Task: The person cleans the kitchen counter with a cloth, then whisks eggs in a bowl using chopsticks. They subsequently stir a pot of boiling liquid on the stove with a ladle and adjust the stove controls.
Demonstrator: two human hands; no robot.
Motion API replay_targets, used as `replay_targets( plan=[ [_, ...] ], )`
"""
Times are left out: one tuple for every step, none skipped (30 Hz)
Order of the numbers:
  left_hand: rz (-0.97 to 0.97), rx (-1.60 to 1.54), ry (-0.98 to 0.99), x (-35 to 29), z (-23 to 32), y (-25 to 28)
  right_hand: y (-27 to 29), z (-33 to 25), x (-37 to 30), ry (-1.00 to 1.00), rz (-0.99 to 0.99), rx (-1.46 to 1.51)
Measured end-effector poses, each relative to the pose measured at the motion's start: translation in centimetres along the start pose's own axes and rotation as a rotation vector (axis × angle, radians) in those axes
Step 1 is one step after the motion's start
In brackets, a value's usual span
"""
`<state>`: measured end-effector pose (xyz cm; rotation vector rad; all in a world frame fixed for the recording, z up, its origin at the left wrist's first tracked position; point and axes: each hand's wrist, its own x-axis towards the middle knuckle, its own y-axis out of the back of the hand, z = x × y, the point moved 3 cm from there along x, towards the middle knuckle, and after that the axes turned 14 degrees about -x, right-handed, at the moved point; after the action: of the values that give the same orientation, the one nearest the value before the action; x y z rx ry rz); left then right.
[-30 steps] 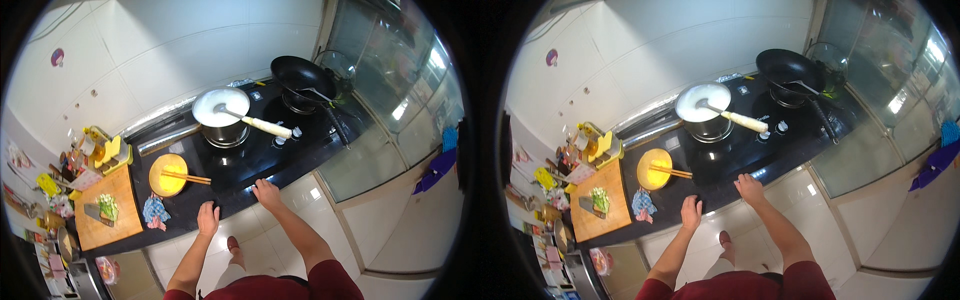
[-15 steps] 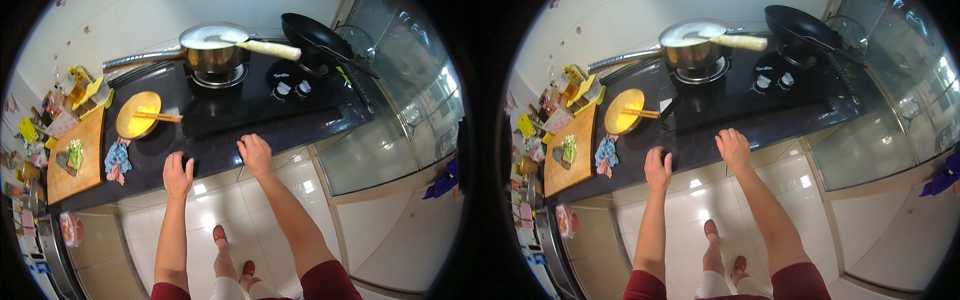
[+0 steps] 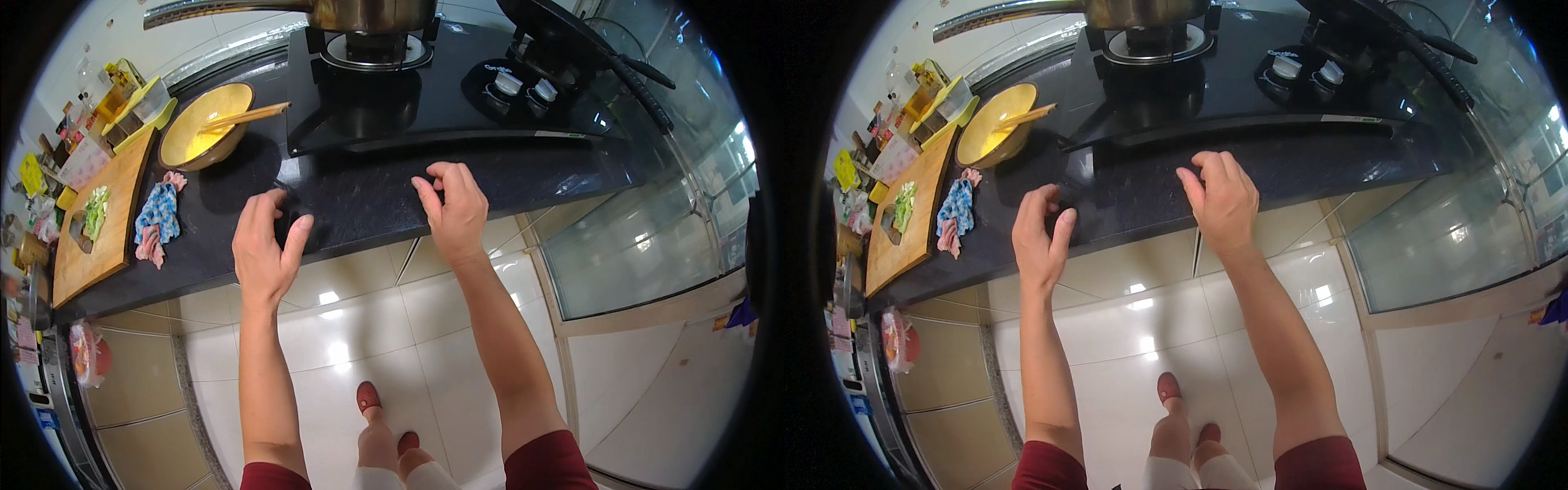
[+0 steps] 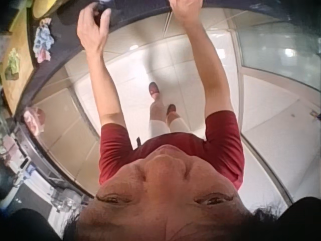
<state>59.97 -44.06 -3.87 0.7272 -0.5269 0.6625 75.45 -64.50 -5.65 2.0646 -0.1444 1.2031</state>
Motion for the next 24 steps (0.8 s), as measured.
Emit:
replay_targets(
  plan=[
    [-0.004, 0.016, -0.006, -0.1, -0.2, 0.0, -0.2, 0.0, -0.1, 0.006, 0.017, 0.001],
    [-0.005, 0.030, -0.011, -0.1, -0.3, -0.1, -0.3, 0.0, -0.1, 0.008, 0.027, 0.019],
    [-0.006, 0.043, -0.016, -0.2, -0.3, -0.1, -0.5, 0.1, -0.2, 0.001, 0.021, 0.018],
    [-0.012, 0.064, -0.027, -0.2, -0.2, -0.1, -0.6, 0.2, -0.2, -0.006, 0.016, 0.017],
    [-0.020, 0.086, -0.037, -0.2, 0.1, -0.2, -0.6, 0.2, -0.3, -0.015, 0.010, 0.016],
    [-0.027, 0.107, -0.047, -0.3, 0.3, -0.2, -0.5, 0.1, -0.2, -0.012, 0.012, 0.022],
    [-0.028, 0.103, -0.042, -0.3, 0.3, -0.2, -0.4, 0.1, -0.1, -0.010, 0.014, 0.028],
    [-0.031, 0.100, -0.036, -0.3, 0.3, -0.2, -0.3, 0.0, -0.1, -0.011, 0.015, 0.034],
    [-0.034, 0.097, -0.031, -0.3, 0.4, -0.1, -0.2, -0.1, -0.1, -0.009, 0.011, 0.032],
    [-0.034, 0.088, -0.048, -0.3, 0.4, -0.1, -0.1, -0.1, -0.1, -0.007, 0.008, 0.031],
    [-0.035, 0.080, -0.064, -0.3, 0.3, 0.0, 0.0, -0.2, 0.1, -0.006, 0.004, 0.030],
    [-0.035, 0.072, -0.081, -0.2, 0.2, 0.1, 0.1, -0.2, 0.1, -0.006, -0.002, 0.034],
    [-0.046, 0.071, -0.082, -0.2, 0.1, 0.2, 0.0, -0.1, -0.1, -0.006, -0.008, 0.038],
    [-0.058, 0.067, -0.087, -0.2, 0.1, 0.2, 0.0, 0.0, -0.1, -0.006, -0.012, 0.038],
    [-0.066, 0.065, -0.093, 0.0, 0.1, 0.2, 0.0, 0.1, 0.0, -0.015, -0.043, 0.034],
    [-0.078, 0.045, -0.094, 0.0, 0.0, 0.3, -0.1, 0.1, -0.1, -0.031, -0.073, 0.045],
    [-0.097, 0.034, -0.069, 0.1, 0.2, 0.5, 0.1, 0.0, 0.1, -0.045, -0.097, 0.054],
    [-0.114, 0.023, -0.052, 0.2, 0.4, 0.7, 0.2, -0.1, 0.4, -0.045, -0.129, 0.064],
    [-0.132, 0.012, -0.035, 0.2, 0.4, 1.0, 0.3, -0.1, 0.6, -0.045, -0.163, 0.074],
    [-0.140, -0.017, -0.019, 0.3, 0.3, 1.3, 0.6, -0.3, 0.8, -0.067, -0.210, 0.117],
    [-0.149, -0.047, -0.001, 0.3, 0.1, 1.4, 0.9, -0.2, 1.2, -0.075, -0.257, 0.150],
    [-0.168, -0.063, 0.023, 0.4, 0.4, 1.6, 1.3, 0.1, 1.5, -0.141, -0.318, 0.234],
    [-0.190, -0.082, 0.021, 0.5, 0.2, 1.5, 1.8, 0.6, 1.8, -0.207, -0.375, 0.315],
    [-0.232, -0.094, 0.050, 0.6, 0.0, 1.4, 2.0, 1.6, 1.8, -0.373, -0.411, 0.444]
  ],
)
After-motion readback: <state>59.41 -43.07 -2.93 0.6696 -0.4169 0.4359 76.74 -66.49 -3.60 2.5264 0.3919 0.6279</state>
